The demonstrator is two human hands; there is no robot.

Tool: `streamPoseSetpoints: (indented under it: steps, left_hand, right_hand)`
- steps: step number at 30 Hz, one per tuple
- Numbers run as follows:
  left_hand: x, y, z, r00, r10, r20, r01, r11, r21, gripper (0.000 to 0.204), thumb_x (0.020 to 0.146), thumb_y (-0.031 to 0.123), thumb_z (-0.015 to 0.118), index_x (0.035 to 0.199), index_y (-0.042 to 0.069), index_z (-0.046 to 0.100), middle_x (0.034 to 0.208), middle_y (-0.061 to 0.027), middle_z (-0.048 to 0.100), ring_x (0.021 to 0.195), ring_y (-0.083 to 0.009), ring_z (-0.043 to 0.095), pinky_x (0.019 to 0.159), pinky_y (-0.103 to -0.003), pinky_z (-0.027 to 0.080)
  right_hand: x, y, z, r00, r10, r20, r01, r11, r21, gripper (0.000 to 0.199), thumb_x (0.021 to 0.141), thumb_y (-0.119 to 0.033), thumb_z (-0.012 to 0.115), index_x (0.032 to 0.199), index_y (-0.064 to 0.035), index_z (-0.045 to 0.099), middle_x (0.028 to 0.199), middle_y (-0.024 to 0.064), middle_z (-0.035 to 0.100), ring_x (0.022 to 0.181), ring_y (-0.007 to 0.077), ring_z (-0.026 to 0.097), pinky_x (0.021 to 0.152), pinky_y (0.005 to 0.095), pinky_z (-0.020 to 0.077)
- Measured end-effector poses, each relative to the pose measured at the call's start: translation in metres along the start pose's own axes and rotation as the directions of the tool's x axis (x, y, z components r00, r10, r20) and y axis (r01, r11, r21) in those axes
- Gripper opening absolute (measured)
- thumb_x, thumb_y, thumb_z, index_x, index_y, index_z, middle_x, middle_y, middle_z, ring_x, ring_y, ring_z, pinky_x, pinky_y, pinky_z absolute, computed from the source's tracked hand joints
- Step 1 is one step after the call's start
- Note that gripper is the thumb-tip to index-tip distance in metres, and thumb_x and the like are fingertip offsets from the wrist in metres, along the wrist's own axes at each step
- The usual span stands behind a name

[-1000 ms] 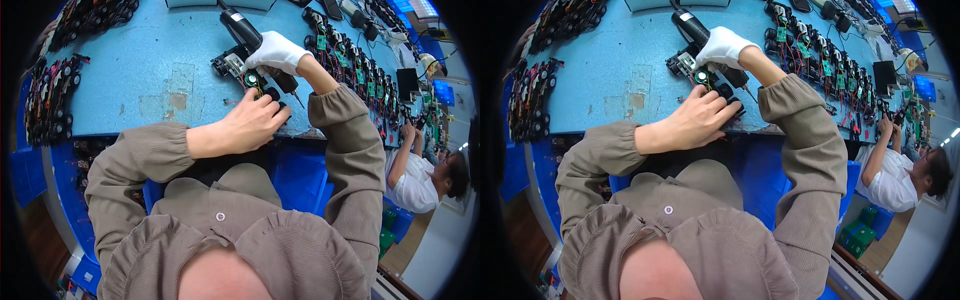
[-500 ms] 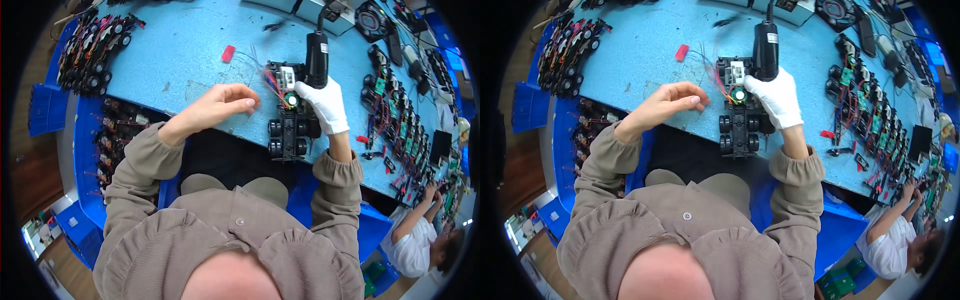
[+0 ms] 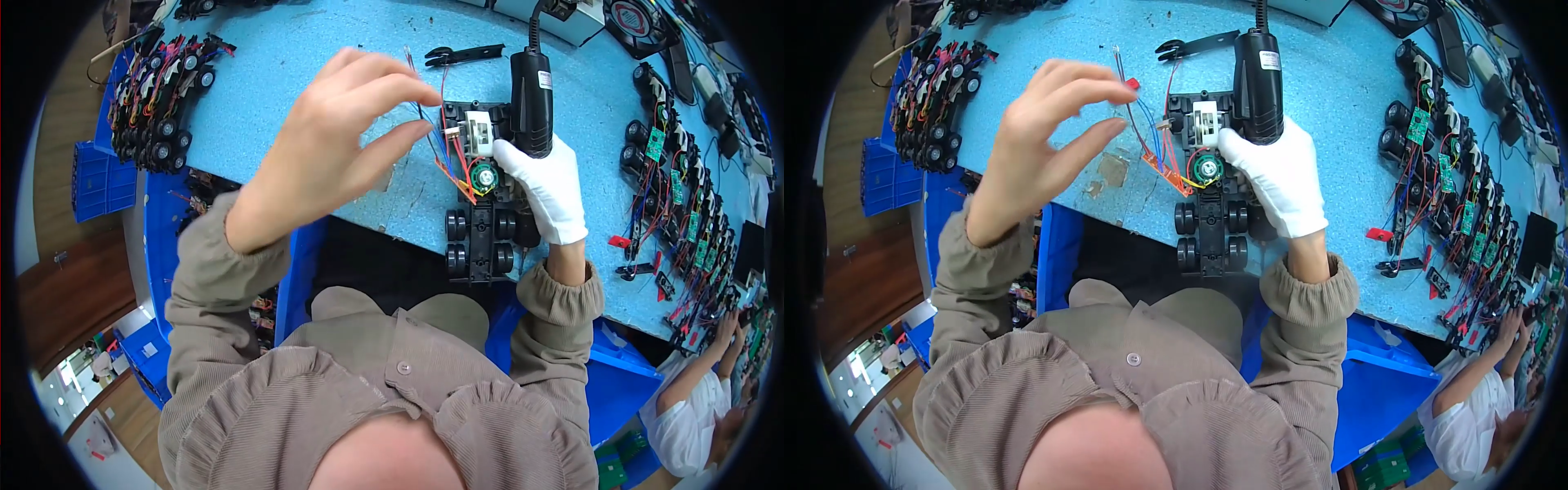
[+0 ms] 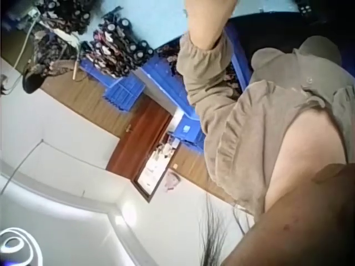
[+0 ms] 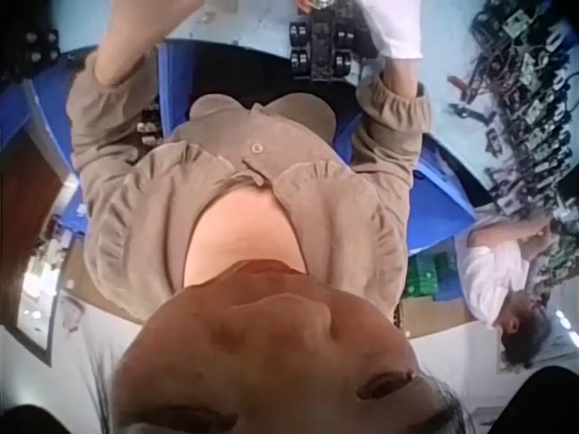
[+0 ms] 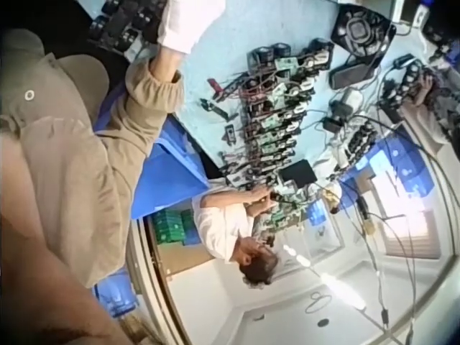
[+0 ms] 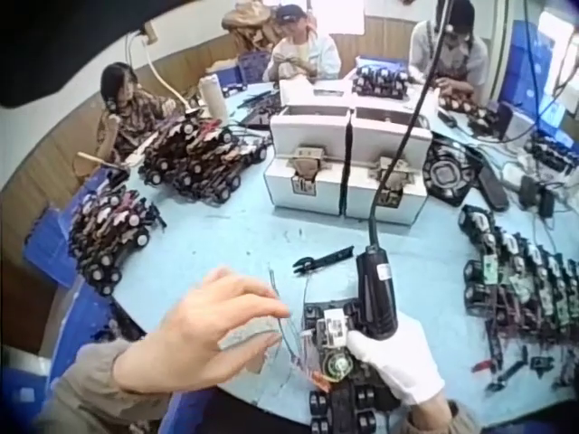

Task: Assembling the chassis and electronic circuit boards for motorized toy cars using an electric screwdriver on an assembly line.

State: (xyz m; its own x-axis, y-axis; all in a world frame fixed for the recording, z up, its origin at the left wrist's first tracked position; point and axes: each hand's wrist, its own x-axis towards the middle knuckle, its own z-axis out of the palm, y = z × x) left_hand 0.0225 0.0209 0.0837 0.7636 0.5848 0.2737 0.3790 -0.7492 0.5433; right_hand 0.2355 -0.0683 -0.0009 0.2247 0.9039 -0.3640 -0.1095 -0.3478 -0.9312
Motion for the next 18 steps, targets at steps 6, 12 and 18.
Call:
streamPoseSetpoints:
  steps: [6, 12, 18]
  left_hand:
    - [0.036, -0.015, 0.006, 0.886, 0.078, 0.457, -0.126, 0.989, 0.077, 0.018, 0.078, 0.013, 0.068, 0.094, 0.006, 0.064, 0.105, -0.0055, 0.057, 0.100, -0.0240, 0.047, 0.080, -0.033, 0.043]
    - [0.044, 0.005, 0.012, 0.937, 0.221, 0.269, -0.291, 0.922, 0.256, 0.021, 0.072, 0.014, 0.071, 0.090, 0.005, 0.064, 0.098, -0.0061, 0.055, 0.095, -0.0229, 0.047, 0.077, -0.032, 0.043]
    - [0.044, 0.022, 0.001, 0.728, 0.627, 0.277, -0.659, 0.531, 0.533, 0.015, 0.072, 0.017, 0.068, 0.078, 0.004, 0.063, 0.086, -0.0068, 0.056, 0.082, -0.0190, 0.050, 0.065, -0.029, 0.042]
  right_hand:
    - [-0.002, -0.002, -0.001, 1.000, 0.007, 0.013, -0.007, 0.999, 0.044, 0.030, 0.077, -0.019, 0.072, 0.098, -0.0025, 0.060, 0.080, -0.0003, 0.061, 0.063, 0.0036, 0.053, 0.054, 0.0186, 0.0420]
    - [-0.004, -0.004, -0.005, 1.000, 0.016, 0.001, -0.016, 1.000, 0.021, 0.029, 0.076, -0.020, 0.073, 0.094, -0.0022, 0.060, 0.074, 0.0000, 0.060, 0.056, 0.0039, 0.052, 0.048, 0.0183, 0.0408]
    - [-0.004, -0.006, -0.006, 0.999, 0.043, -0.006, -0.043, 0.998, 0.038, 0.030, 0.077, -0.025, 0.073, 0.090, -0.0029, 0.059, 0.067, 0.0015, 0.059, 0.049, 0.0065, 0.052, 0.043, 0.0201, 0.0403]
